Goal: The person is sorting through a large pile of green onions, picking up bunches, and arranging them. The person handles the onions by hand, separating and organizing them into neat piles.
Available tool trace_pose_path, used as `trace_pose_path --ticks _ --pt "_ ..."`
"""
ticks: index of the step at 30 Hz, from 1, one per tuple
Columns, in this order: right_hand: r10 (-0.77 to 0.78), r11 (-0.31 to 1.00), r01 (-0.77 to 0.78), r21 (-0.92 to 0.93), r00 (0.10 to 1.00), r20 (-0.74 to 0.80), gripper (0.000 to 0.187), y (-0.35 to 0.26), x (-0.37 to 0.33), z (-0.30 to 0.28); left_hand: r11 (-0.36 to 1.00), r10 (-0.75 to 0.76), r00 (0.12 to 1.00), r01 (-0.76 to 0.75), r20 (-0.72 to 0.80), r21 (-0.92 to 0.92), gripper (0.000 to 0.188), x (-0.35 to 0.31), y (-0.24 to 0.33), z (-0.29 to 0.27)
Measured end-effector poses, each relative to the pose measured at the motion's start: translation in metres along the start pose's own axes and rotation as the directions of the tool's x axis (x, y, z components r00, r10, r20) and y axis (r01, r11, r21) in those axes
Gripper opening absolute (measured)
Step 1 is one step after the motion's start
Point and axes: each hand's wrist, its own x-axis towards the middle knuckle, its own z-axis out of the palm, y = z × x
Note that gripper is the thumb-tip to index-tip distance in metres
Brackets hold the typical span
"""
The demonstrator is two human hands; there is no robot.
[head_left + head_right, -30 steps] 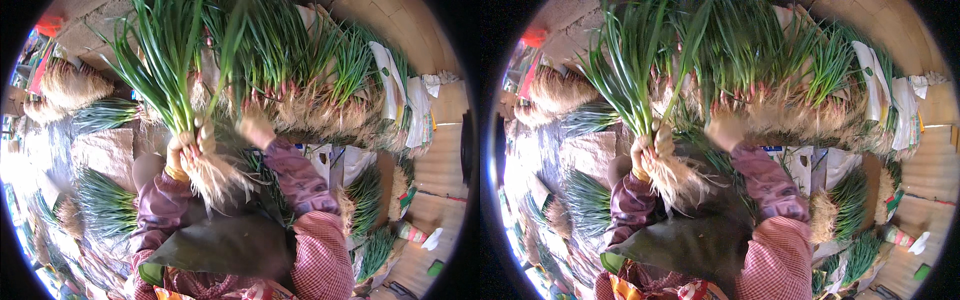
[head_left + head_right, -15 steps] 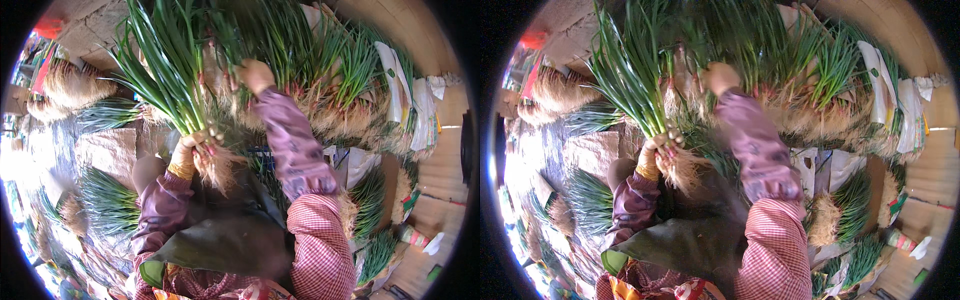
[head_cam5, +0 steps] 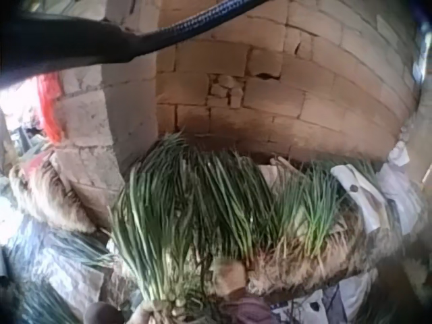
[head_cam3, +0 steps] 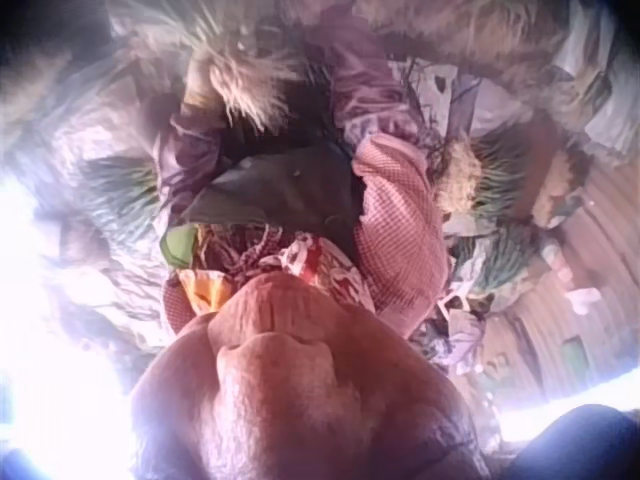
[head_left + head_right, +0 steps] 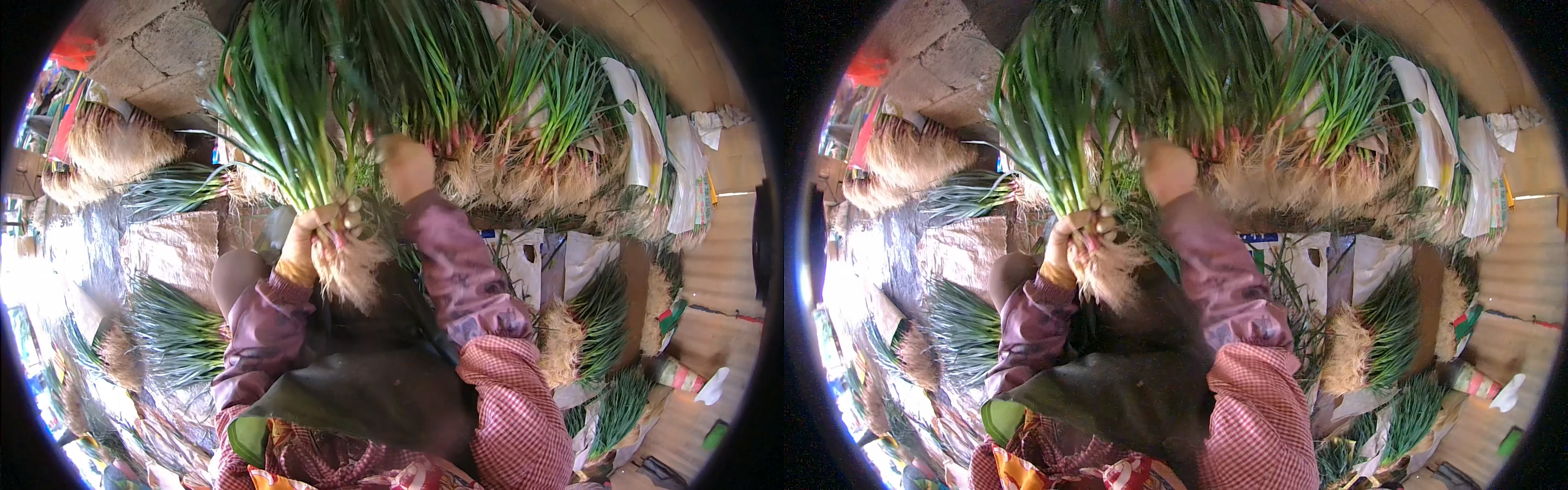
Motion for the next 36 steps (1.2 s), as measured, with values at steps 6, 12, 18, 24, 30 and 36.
trace_pose_path --ticks 6,12,18,24,30,36 --pt "0.237 0.347 -0.31 0.885 0.942 0.237 0.032 -0.014 -0.007 -0.034 0.988 0.0 0.993 0.018 0.119 -0.152 0.03 -0.005 0.006 0.003" --pt "0.252 0.017 -0.374 0.927 0.899 0.358 0.038 -0.062 0.002 -0.022 0.993 -0.006 0.996 0.016 0.084 -0.12 0.034 -0.006 0.007 -0.003" --pt "0.198 -0.15 -0.399 0.904 0.884 0.423 0.03 -0.078 -0.016 -0.015 0.995 -0.032 0.999 0.035 0.036 -0.092 0.037 -0.006 0.007 -0.014" --pt "-0.004 0.985 0.013 0.172 0.999 -0.049 0.025 -0.048 -0.038 0.017 0.988 -0.021 0.996 0.035 0.089 -0.149 0.031 -0.007 0.005 -0.007" --pt "-0.257 0.959 0.256 0.122 0.606 0.752 0.031 0.058 -0.13 0.054 0.931 0.185 0.889 -0.022 0.419 -0.364 0.033 -0.031 0.033 0.013" --pt "0.4 0.916 -0.396 -0.064 0.888 0.229 0.036 0.01 0.073 0.039 0.978 0.091 0.986 -0.062 0.139 -0.2 0.061 0.002 0.016 0.005"
